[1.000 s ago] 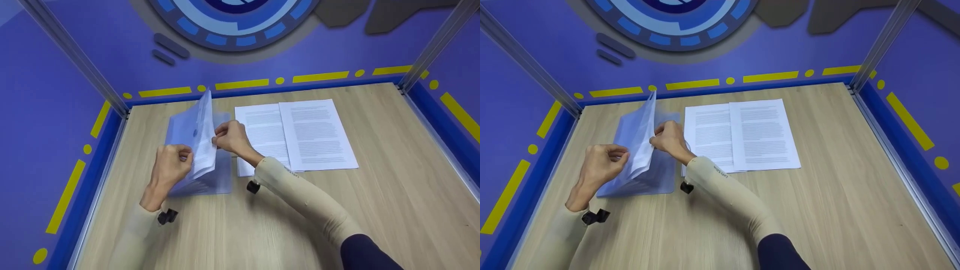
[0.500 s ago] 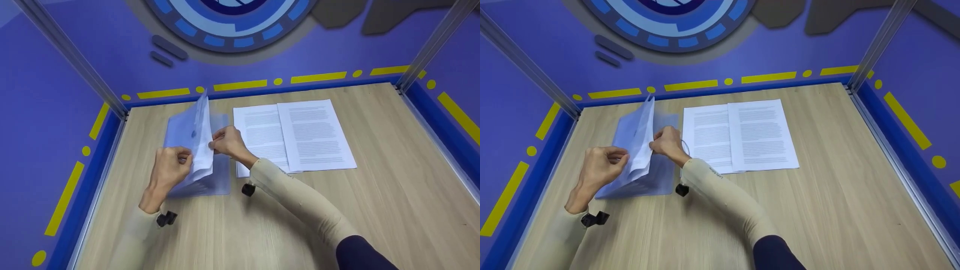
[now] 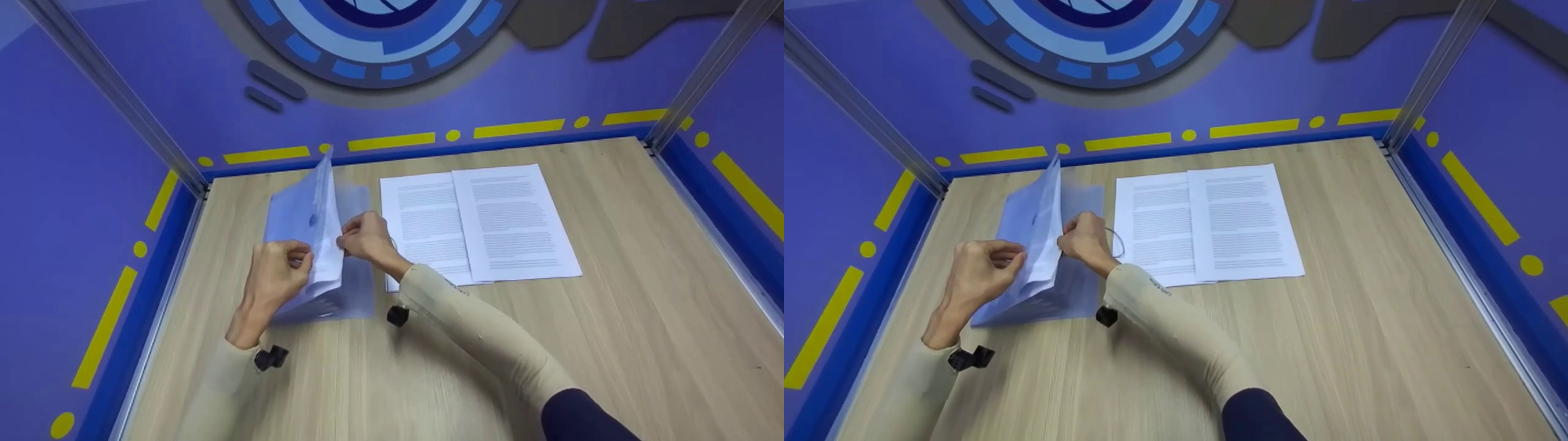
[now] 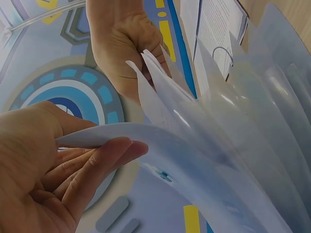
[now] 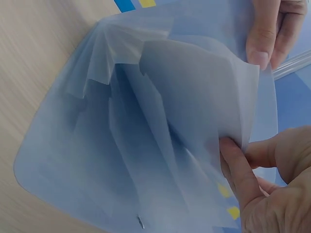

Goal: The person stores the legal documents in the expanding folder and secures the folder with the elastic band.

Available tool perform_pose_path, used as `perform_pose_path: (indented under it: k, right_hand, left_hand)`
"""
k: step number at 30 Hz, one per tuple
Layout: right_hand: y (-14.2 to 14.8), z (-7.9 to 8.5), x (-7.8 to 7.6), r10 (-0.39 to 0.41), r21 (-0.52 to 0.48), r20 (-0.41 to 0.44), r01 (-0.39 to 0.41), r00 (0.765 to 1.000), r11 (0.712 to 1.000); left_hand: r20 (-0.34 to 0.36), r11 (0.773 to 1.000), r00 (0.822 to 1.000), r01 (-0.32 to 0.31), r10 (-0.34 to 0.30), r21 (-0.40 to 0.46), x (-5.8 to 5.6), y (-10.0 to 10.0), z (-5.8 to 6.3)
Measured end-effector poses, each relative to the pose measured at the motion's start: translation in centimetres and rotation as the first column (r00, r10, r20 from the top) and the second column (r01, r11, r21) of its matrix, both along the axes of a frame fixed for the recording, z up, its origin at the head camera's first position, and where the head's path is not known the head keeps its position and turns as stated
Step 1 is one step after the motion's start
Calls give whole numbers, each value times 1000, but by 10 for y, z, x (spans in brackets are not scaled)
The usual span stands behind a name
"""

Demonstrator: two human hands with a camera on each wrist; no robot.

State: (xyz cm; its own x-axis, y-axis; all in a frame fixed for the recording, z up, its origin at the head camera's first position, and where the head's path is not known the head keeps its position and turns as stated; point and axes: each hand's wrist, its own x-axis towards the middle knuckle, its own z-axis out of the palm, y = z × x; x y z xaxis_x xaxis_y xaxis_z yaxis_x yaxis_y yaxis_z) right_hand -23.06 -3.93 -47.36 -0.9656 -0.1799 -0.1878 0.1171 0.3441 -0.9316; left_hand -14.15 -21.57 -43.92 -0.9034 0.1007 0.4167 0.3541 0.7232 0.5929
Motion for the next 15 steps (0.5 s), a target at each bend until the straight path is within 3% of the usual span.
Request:
perform_pose_path:
  k: [15]
  right_hand:
    - [-13, -5, 14, -34, -23, -4, 33, 999, 999]
  left_hand:
    - [-2, 999, 1000, -4, 4, 35, 0, -3, -3]
